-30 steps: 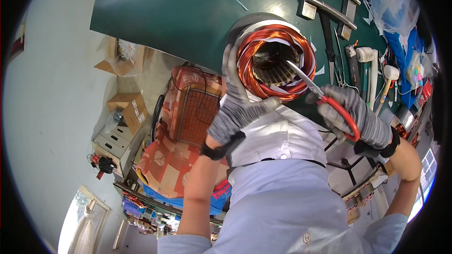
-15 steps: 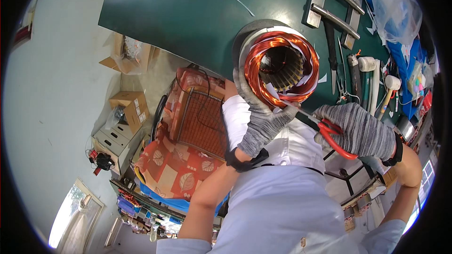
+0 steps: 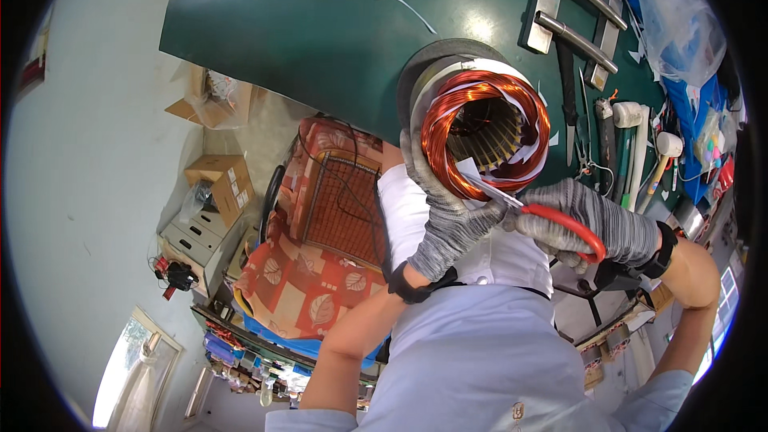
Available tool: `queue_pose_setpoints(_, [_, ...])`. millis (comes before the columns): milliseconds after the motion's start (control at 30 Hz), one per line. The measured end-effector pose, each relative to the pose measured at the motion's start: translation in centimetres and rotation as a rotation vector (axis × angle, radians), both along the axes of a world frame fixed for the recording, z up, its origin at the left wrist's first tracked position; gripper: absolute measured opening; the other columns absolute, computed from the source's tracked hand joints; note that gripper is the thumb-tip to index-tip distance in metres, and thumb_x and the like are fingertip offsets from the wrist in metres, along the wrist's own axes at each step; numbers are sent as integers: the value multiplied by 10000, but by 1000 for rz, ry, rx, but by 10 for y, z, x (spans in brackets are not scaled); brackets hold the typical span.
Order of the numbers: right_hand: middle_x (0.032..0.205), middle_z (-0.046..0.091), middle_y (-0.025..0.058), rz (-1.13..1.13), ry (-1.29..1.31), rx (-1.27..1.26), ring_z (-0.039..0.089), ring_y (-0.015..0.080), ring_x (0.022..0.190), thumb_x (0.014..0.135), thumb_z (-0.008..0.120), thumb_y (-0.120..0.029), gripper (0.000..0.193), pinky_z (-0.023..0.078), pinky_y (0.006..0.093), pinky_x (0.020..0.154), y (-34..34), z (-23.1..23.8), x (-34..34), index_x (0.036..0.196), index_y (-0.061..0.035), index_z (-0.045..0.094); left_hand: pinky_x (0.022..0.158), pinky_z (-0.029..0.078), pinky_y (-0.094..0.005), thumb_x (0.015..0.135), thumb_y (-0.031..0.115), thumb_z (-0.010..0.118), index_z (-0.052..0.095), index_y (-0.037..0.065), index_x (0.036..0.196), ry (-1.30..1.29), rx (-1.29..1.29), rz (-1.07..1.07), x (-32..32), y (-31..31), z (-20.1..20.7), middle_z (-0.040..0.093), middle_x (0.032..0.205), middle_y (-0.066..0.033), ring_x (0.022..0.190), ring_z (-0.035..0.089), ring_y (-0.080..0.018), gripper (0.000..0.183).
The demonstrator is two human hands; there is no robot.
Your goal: Use scissors and wire to assemble or repair a motor stator on a workbench.
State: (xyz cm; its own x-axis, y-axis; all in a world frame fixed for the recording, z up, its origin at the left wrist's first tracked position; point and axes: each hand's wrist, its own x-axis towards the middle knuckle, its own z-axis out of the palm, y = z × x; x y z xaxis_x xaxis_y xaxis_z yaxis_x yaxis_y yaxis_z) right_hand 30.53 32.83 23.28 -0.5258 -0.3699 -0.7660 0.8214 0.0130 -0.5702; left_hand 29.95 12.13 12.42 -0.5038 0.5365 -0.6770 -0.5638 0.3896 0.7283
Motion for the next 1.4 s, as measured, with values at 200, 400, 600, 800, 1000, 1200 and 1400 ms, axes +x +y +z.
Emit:
queue_pose_setpoints(200, [498,452,-27,-185,-370,-196,446,51,351,887,537,-363,331,362,192,316,-7,-5,-4,960,-45,594,950,374,-372,616,321,802,59,-24,1340,115,55,71,5,-2,-4,326,1266,-241,1137,435,-301,1093])
queue_pose_setpoints(400, [561,480,-4,-272,-195,18,492,51,440,887,542,-327,315,390,195,385,-6,-3,21,1005,-38,575,1025,290,-397,583,388,805,-40,34,1370,674,110,-33,-39,-1,-11,138,1370,-225,1265,263,-312,1209])
queue_pose_setpoints(600, [773,569,174,142,517,517,570,322,680,786,653,-210,339,466,334,633,14,1,61,1026,2,542,1066,213,-405,552,383,804,-78,42,1385,733,102,-226,-50,-2,-4,60,1403,-227,1310,162,-322,1260])
queue_pose_setpoints(800, [752,579,182,287,500,494,583,340,677,792,649,-252,360,474,351,622,10,7,39,1022,4,545,1008,313,-371,599,112,786,-148,86,1377,245,182,336,0,20,-1,138,1361,-205,1239,284,-289,1215])
queue_pose_setpoints(1000, [727,581,185,431,509,486,586,341,658,791,588,-154,280,473,360,604,16,5,30,1019,4,552,929,408,-354,634,80,765,-146,82,1368,166,107,200,5,16,2,223,1339,-206,1159,409,-265,1170])
queue_pose_setpoints(1200, [758,576,209,479,300,326,595,334,722,802,553,-96,219,462,369,632,20,4,19,990,16,555,759,498,-287,746,71,700,-231,93,1332,278,157,172,3,19,6,467,1138,-159,889,580,-173,1100])
queue_pose_setpoints(1400, [630,537,97,244,396,112,561,226,570,881,545,-239,241,440,326,553,14,-16,19,953,-11,581,765,484,-296,751,108,705,-129,41,1340,-5,186,-118,-18,6,23,521,1067,-131,883,575,-164,1024])
